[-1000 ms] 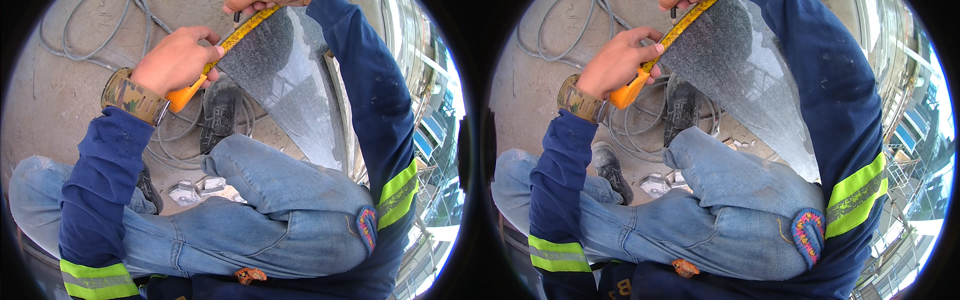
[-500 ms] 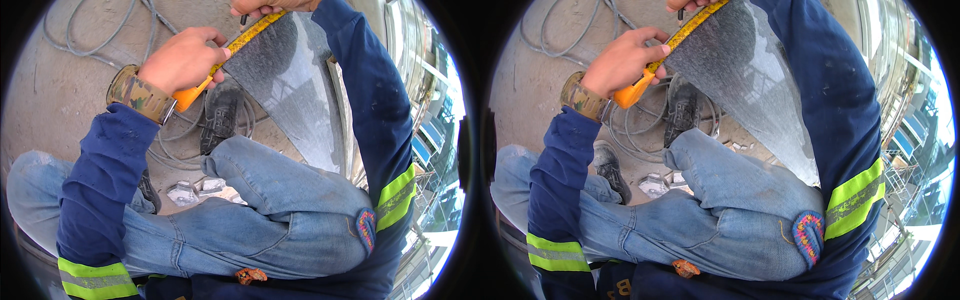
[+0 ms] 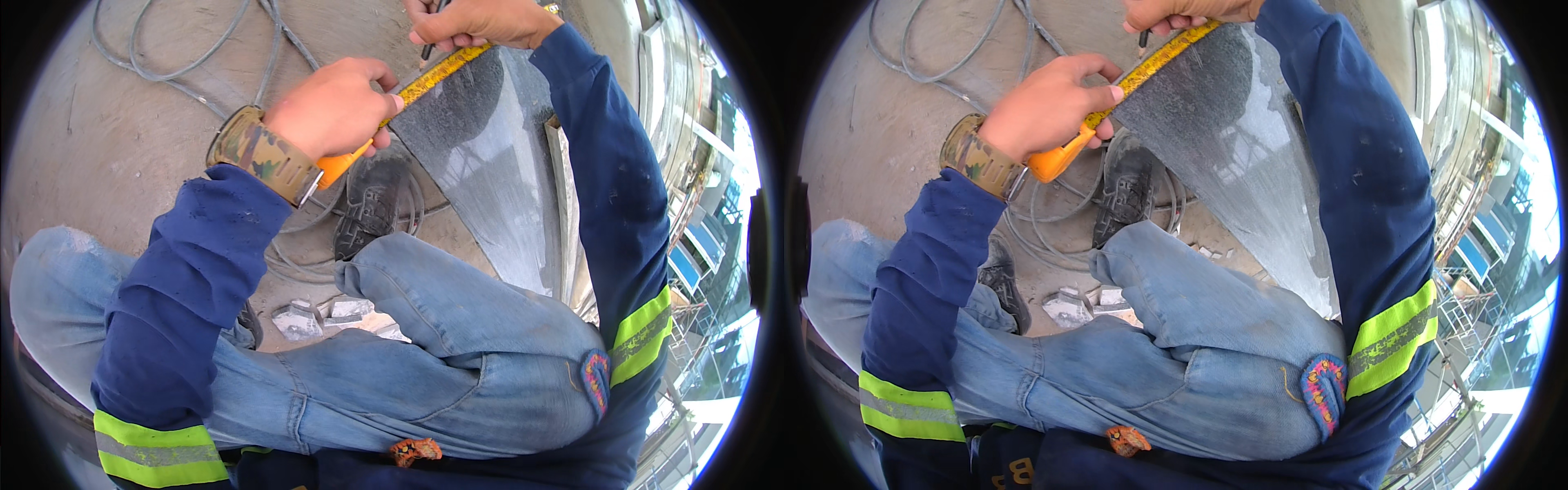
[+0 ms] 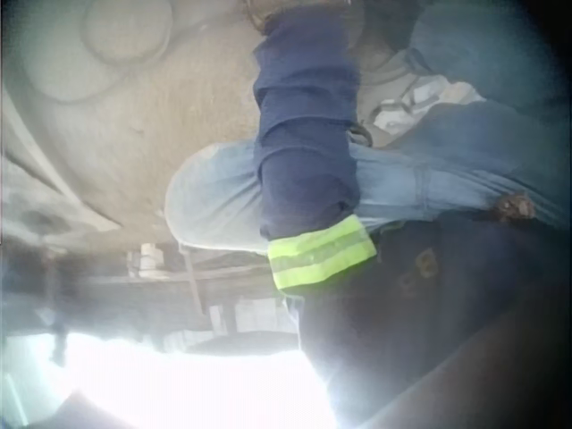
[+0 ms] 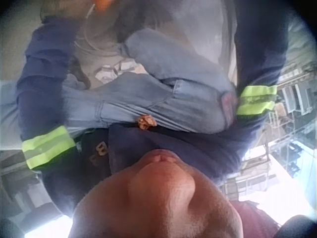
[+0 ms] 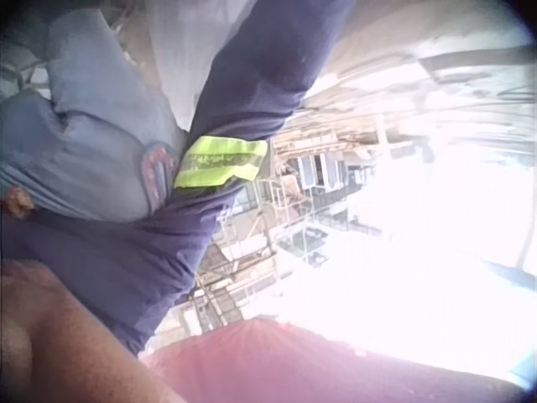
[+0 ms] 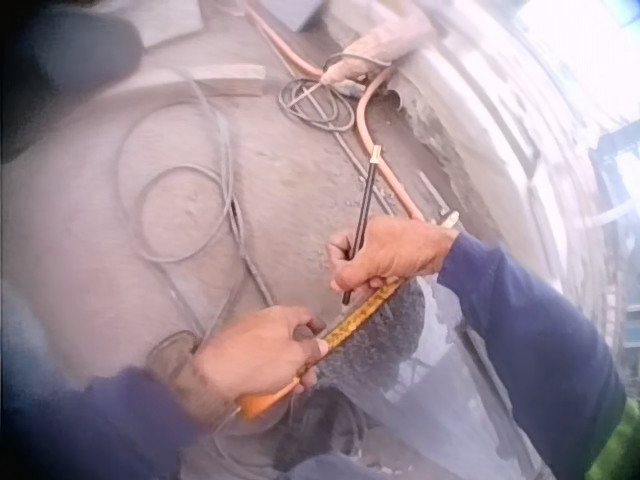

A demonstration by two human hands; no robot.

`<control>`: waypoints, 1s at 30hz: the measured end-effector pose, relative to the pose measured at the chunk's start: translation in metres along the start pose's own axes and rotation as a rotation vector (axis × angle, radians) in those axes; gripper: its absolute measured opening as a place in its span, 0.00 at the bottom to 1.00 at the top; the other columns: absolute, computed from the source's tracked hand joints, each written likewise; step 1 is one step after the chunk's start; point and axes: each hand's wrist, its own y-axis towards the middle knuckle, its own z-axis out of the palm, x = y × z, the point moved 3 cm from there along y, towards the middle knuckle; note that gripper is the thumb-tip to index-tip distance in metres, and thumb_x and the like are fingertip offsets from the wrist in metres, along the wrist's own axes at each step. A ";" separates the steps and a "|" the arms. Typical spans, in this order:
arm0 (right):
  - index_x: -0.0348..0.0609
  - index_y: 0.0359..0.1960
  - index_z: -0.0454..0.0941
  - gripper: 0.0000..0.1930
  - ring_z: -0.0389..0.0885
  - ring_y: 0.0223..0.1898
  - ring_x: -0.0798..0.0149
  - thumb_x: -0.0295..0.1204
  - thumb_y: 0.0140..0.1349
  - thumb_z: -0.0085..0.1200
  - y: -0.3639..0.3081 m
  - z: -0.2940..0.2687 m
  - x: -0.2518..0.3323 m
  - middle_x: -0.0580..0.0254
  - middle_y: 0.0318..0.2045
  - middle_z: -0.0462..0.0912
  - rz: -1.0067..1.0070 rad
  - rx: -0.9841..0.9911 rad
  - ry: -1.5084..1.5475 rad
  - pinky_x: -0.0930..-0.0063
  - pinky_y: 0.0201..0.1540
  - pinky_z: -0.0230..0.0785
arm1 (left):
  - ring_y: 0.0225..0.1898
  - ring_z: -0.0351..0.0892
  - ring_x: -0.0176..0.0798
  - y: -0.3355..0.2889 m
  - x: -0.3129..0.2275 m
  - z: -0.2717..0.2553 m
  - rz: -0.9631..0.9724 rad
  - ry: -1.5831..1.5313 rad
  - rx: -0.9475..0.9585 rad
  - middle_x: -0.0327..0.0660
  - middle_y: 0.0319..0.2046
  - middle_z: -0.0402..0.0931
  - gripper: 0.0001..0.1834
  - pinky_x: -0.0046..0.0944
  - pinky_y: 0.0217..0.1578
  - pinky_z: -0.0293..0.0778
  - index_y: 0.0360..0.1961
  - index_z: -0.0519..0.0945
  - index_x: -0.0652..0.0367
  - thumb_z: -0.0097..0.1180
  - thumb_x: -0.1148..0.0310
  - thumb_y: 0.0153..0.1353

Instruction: The person measures a dark tile with a tape measure and marks it with a pencil. They then apply masking tape to the tile and continue measuring and marking another tile.

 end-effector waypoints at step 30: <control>0.45 0.26 0.77 0.10 0.72 0.22 0.80 0.29 0.63 0.65 0.000 0.002 0.002 0.73 0.22 0.79 0.018 -0.009 -0.025 0.80 0.25 0.62 | 0.32 0.86 0.35 0.000 -0.001 0.001 0.038 0.058 -0.005 0.45 0.35 0.82 0.19 0.35 0.32 0.83 0.56 0.77 0.68 0.53 0.65 0.72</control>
